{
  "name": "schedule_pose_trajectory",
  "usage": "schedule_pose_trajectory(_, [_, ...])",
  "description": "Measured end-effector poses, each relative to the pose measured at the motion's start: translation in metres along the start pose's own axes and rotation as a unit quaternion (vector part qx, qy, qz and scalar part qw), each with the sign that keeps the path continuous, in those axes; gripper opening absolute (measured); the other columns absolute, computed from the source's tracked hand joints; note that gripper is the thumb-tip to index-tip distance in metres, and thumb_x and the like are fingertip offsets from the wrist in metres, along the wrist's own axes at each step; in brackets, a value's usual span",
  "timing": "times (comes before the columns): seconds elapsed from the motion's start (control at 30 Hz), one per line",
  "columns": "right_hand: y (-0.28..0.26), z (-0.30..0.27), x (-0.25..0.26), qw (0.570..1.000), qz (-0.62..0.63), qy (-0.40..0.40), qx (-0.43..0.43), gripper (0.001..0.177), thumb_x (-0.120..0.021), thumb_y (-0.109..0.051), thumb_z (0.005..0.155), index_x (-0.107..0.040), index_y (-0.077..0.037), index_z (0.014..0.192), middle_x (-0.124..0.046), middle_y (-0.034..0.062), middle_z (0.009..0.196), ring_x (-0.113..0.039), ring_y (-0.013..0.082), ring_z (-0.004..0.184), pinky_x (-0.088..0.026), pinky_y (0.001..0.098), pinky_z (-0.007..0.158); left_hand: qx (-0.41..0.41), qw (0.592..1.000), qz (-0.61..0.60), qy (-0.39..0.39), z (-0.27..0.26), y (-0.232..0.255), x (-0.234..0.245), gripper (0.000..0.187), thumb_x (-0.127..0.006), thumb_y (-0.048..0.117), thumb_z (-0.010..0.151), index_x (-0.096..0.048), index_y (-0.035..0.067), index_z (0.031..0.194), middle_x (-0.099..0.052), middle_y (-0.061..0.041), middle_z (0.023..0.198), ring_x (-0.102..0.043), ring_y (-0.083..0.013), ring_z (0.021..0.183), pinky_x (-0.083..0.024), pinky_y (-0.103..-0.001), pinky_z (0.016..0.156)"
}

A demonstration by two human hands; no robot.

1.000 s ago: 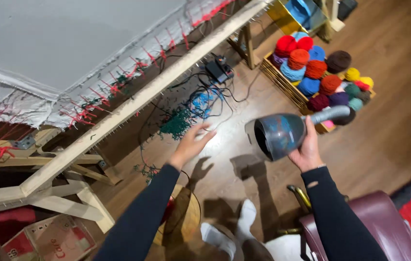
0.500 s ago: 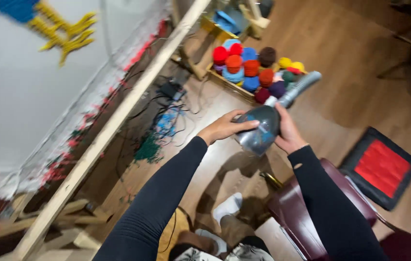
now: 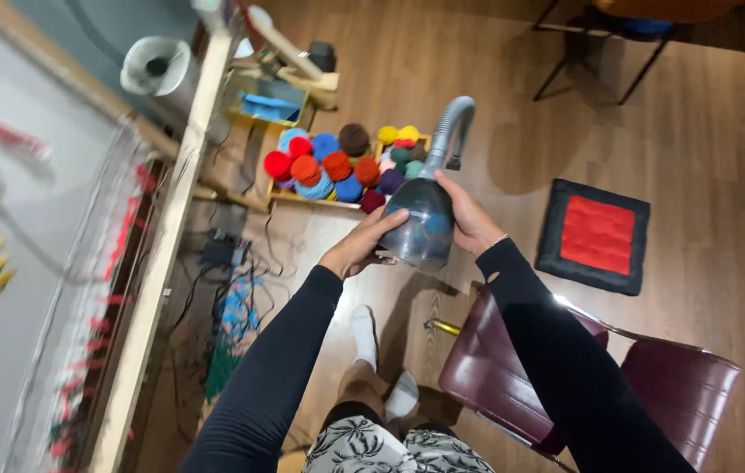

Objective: Vacuuming trimmings and debris from a rug frame and the floor using a handheld vacuum.

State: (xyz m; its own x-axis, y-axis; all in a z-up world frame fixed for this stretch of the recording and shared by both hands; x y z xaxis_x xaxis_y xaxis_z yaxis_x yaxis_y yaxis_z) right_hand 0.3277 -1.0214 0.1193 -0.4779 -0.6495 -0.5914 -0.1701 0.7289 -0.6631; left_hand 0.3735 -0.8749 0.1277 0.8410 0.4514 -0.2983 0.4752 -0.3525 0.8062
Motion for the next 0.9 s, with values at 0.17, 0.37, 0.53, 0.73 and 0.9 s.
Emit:
schedule_pose_trajectory(0.17, [-0.067, 0.047, 0.022, 0.998, 0.031, 0.017, 0.054, 0.043, -0.054, -0.046, 0.105, -0.064, -0.009, 0.124, -0.071, 0.0056, 0.118, -0.068, 0.0168, 0.107, -0.055, 0.0349, 0.097, 0.02, 0.998, -0.061, -0.009, 0.07, 0.054, 0.012, 0.084, -0.065, 0.066, 0.08, -0.044, 0.026, 0.15, -0.062, -0.002, 0.129, -0.064, -0.0178, 0.107, -0.056, -0.044, 0.082])
schedule_pose_trajectory(0.37, [-0.136, 0.124, 0.031, 0.993, 0.038, 0.024, 0.108, 0.05, -0.048, -0.049, 0.106, -0.064, -0.01, 0.133, -0.07, 0.007, 0.125, -0.066, 0.0175, 0.111, -0.052, 0.0341, 0.1, 0.059, 0.987, -0.143, -0.041, 0.162, 0.12, 0.042, 0.086, -0.067, 0.07, 0.081, -0.052, 0.016, 0.146, -0.063, -0.013, 0.137, -0.066, -0.0315, 0.115, -0.06, -0.054, 0.089])
schedule_pose_trajectory(0.53, [-0.174, 0.176, 0.047, 0.987, 0.082, 0.064, 0.12, 0.05, -0.046, -0.048, 0.105, -0.062, -0.01, 0.135, -0.069, 0.0062, 0.127, -0.066, 0.0184, 0.116, -0.051, 0.0351, 0.102, 0.093, 0.988, -0.116, -0.052, 0.226, 0.165, 0.061, 0.09, -0.065, 0.074, 0.077, -0.054, 0.015, 0.144, -0.065, -0.014, 0.135, -0.067, -0.033, 0.115, -0.059, -0.056, 0.086])
schedule_pose_trajectory(0.73, [-0.226, 0.219, 0.111, 0.986, 0.06, 0.133, 0.083, 0.059, -0.047, -0.055, 0.099, -0.06, -0.012, 0.137, -0.069, 0.0079, 0.129, -0.063, 0.02, 0.114, -0.049, 0.0353, 0.099, 0.094, 0.989, -0.108, -0.031, 0.32, 0.199, 0.061, 0.091, -0.064, 0.076, 0.073, -0.057, 0.016, 0.141, -0.066, -0.011, 0.133, -0.068, -0.0304, 0.113, -0.06, -0.054, 0.083])
schedule_pose_trajectory(0.9, [-0.289, 0.25, 0.2, 0.975, 0.052, 0.209, 0.052, 0.07, -0.051, -0.063, 0.091, -0.057, -0.013, 0.14, -0.059, 0.005, 0.145, -0.053, 0.0191, 0.124, -0.038, 0.0401, 0.1, 0.074, 0.986, -0.15, -0.001, 0.42, 0.224, 0.045, 0.092, -0.064, 0.079, 0.077, -0.061, 0.012, 0.141, -0.07, -0.016, 0.127, -0.07, -0.0322, 0.097, -0.061, -0.047, 0.077])
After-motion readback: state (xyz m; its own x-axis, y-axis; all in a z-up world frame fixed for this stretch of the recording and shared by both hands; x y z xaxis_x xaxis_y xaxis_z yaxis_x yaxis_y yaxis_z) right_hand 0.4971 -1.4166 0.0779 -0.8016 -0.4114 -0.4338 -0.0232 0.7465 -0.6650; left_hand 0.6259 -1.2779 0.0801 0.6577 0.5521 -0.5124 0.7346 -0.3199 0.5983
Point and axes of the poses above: each hand's wrist, its own z-axis towards the middle knuckle, its own x-axis out of the back of the hand, y = z × x, the point moved 9 cm from there along z, towards the middle knuckle
